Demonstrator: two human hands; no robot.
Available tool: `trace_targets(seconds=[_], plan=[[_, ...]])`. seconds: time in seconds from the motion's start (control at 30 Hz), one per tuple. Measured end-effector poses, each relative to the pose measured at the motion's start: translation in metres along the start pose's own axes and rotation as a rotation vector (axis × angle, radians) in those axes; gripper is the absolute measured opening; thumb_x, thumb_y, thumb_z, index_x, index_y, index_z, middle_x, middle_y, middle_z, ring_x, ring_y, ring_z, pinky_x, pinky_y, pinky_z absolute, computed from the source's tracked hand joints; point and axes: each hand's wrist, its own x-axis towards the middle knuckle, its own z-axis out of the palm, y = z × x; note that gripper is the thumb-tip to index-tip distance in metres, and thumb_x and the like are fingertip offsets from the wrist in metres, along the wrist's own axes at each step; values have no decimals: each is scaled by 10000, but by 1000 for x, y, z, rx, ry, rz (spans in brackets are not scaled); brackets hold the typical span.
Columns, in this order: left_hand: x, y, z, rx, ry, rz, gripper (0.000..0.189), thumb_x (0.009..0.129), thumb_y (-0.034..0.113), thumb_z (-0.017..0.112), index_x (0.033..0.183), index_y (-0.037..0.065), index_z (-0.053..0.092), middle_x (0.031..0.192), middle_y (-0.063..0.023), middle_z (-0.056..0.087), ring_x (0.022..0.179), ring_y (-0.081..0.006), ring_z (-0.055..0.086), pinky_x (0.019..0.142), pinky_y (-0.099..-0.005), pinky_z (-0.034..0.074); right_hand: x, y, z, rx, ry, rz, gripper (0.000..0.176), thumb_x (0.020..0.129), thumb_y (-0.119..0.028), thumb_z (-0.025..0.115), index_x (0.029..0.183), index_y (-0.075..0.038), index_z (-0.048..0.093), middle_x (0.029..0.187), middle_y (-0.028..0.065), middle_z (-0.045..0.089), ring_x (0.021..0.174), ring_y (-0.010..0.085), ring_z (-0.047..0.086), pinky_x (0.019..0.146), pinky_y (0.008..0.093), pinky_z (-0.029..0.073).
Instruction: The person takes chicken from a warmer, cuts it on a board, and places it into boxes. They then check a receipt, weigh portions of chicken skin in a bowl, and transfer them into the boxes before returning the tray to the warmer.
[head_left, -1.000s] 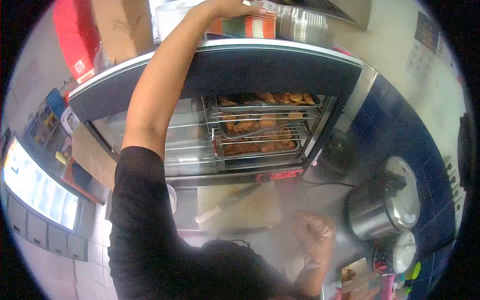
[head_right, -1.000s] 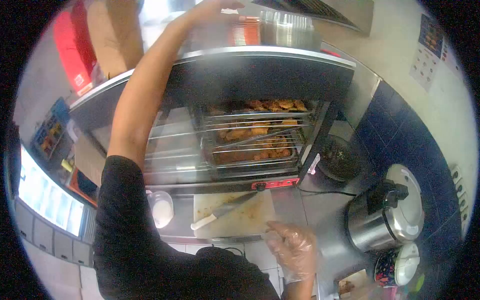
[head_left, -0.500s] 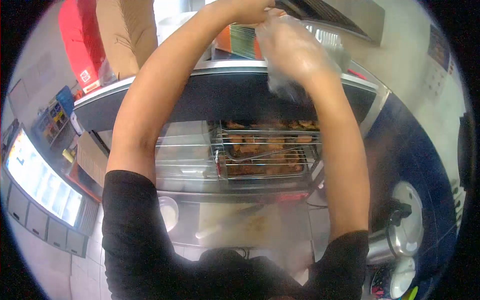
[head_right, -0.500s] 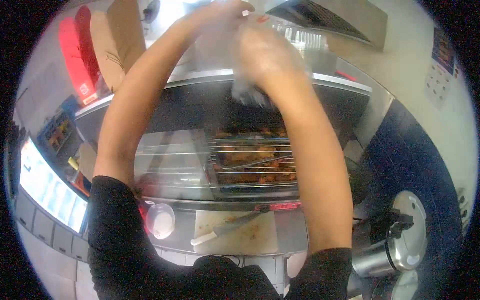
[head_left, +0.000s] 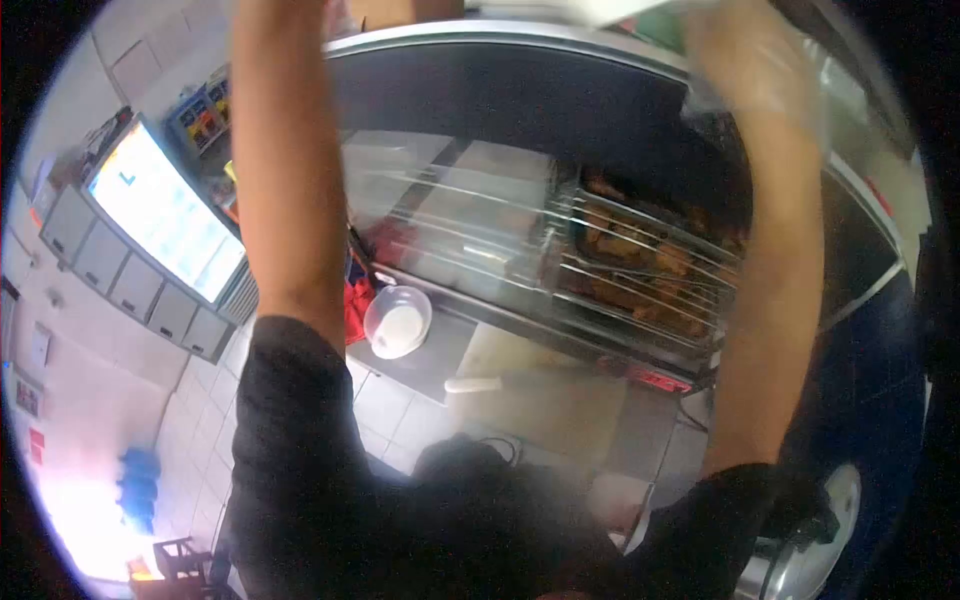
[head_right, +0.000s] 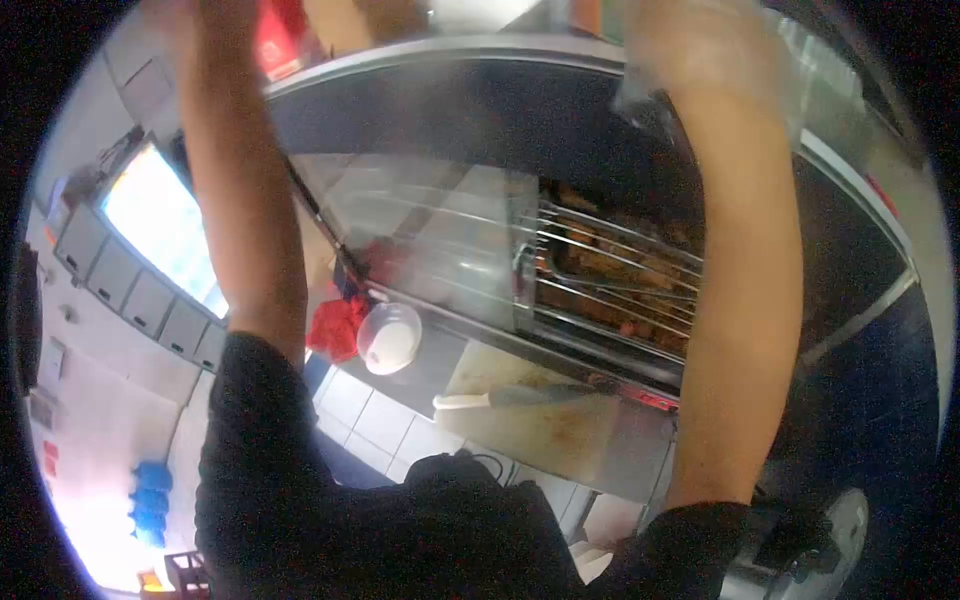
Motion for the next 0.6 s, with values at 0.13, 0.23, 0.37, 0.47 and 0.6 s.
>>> trace_targets(seconds=[0.13,0.23,0.37,0.47,0.6], plan=[[-35,-132,-133,-285,-38,-401,321,970,302,594,800,30,606,741,-63,594,682,-174,590,591,-336,485,-108,-16,56,358,268,65,276,953,-337,623,958,-69,687,856,145,681,765,267,665,684,379,511],[-125,-226,-197,-284,68,-848,287,985,332,598,961,46,604,845,-82,609,798,-209,607,743,-376,535,-203,-60,127,536,-221,62,274,905,-333,675,970,-68,650,738,129,673,616,313,664,628,415,561],[-260,-347,-240,-222,-84,-1006,288,980,293,547,1095,46,640,963,-72,646,903,-193,611,860,-359,496,-249,-90,213,489,-173,400,317,890,-360,680,992,-63,635,779,161,694,694,338,698,633,429,571],[-317,-403,-240,-76,-118,-985,233,959,197,465,896,28,613,872,-35,572,795,-143,510,733,-292,426,-250,-94,226,369,-137,521,346,876,-373,691,1013,-63,625,790,176,697,714,351,701,644,436,571],[-315,-377,-239,-85,-210,-977,303,967,240,466,1007,-14,626,922,-78,592,846,-179,553,769,-330,472,-263,-78,217,245,9,552,304,876,-327,701,1010,-62,633,839,174,696,748,342,698,669,429,562]])
